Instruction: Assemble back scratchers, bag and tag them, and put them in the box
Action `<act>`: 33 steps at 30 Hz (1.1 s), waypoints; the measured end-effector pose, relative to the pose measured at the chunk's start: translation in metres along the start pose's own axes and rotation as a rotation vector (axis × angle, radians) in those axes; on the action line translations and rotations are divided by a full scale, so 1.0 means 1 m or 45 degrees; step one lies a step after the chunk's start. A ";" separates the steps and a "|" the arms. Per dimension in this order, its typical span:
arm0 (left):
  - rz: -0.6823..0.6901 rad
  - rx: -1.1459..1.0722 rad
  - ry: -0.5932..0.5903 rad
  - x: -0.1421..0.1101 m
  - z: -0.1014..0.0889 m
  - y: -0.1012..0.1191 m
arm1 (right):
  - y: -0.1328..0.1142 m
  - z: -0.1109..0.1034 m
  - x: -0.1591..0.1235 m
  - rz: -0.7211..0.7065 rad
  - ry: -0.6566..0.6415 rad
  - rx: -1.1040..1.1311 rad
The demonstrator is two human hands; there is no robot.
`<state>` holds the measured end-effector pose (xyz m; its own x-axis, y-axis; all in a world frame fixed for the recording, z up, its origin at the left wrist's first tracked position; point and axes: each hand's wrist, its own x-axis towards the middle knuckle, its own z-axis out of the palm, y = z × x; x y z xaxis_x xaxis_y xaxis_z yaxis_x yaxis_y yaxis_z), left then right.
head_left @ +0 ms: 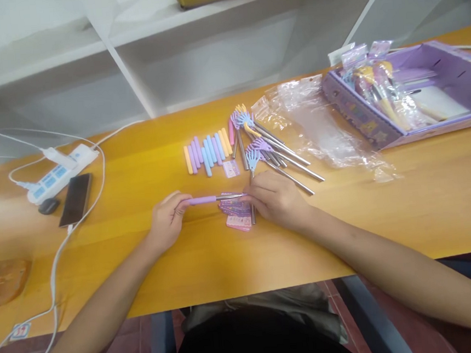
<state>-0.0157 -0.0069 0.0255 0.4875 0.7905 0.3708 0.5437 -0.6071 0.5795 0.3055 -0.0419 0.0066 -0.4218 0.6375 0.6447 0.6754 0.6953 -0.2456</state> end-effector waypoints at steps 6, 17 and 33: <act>-0.112 -0.072 -0.031 0.002 0.003 0.004 | -0.002 -0.002 0.003 -0.169 0.101 -0.149; -0.262 -0.113 -0.081 -0.001 0.011 0.015 | 0.000 -0.006 0.002 -0.199 0.095 -0.207; -0.344 -0.070 -0.176 0.074 -0.144 0.073 | -0.020 -0.084 0.112 -0.136 0.130 -0.021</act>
<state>-0.0383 0.0188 0.1994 0.4209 0.9018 0.0981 0.6303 -0.3685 0.6834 0.2957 -0.0117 0.1447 -0.4285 0.5227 0.7370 0.6404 0.7511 -0.1604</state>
